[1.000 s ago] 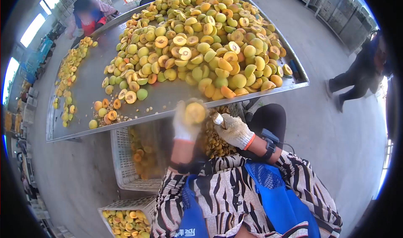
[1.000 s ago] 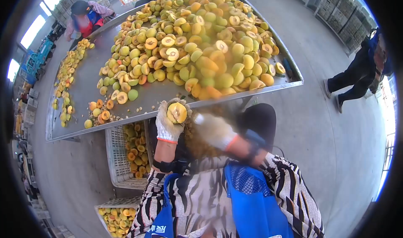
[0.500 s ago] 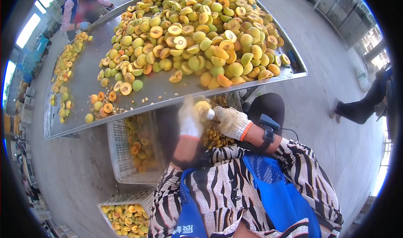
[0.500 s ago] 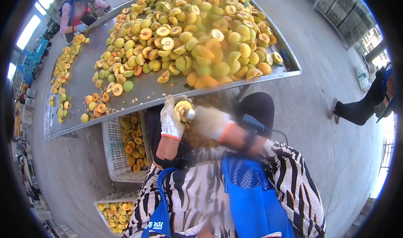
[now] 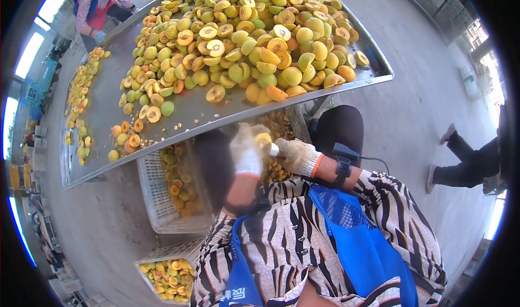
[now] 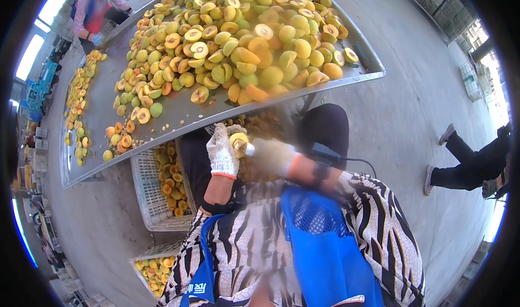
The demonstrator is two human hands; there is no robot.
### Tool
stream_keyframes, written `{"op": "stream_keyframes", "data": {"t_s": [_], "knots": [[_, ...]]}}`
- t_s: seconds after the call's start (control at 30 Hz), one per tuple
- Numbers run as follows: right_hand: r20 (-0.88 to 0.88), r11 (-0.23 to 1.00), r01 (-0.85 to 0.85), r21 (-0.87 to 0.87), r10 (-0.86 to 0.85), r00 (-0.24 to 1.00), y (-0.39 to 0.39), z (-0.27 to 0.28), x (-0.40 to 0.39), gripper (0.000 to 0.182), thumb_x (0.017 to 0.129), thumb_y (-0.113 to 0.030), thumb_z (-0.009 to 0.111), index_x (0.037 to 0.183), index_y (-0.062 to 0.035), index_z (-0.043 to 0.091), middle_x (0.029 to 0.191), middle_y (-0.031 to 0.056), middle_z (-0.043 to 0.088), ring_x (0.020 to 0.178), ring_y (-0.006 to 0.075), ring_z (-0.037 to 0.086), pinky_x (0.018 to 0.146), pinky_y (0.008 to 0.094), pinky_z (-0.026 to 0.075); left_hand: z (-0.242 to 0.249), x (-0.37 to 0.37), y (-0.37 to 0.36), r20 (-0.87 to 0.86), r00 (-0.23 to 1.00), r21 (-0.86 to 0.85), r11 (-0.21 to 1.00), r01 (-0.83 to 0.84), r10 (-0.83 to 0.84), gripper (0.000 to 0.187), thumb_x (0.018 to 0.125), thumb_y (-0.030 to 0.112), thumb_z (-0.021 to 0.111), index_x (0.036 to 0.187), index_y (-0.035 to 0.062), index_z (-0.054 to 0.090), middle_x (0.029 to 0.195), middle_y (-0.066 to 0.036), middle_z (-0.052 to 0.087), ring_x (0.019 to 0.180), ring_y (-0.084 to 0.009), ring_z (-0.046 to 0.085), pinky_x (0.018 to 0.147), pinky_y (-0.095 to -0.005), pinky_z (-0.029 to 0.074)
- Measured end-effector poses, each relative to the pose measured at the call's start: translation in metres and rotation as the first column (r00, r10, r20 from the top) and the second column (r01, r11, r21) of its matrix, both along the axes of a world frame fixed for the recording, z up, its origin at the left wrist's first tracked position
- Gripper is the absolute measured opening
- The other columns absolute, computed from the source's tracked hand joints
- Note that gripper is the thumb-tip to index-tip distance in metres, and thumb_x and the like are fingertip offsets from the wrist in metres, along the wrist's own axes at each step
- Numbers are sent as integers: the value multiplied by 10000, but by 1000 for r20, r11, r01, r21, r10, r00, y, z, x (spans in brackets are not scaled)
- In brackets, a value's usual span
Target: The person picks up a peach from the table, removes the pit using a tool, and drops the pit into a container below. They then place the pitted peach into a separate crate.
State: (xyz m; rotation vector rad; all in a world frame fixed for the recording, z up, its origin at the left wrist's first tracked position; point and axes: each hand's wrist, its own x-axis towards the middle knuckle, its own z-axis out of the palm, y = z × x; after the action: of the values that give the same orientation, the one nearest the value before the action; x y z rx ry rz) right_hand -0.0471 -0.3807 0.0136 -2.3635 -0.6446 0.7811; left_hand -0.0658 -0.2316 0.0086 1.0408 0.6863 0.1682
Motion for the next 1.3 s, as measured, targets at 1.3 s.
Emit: {"op": "stream_keyframes", "data": {"t_s": [1.3], "knots": [[-334,970,75,231,7,943,28,-17,-5,309,910,-243,550,1124,-29,611,1051,222,665,984,381,631,866,434,493,-42,6,32,211,958,204,967,152,-195,449,1039,383,464,1033,-33,630,917,-158,693,771,-240,677,691,-365,586]]}}
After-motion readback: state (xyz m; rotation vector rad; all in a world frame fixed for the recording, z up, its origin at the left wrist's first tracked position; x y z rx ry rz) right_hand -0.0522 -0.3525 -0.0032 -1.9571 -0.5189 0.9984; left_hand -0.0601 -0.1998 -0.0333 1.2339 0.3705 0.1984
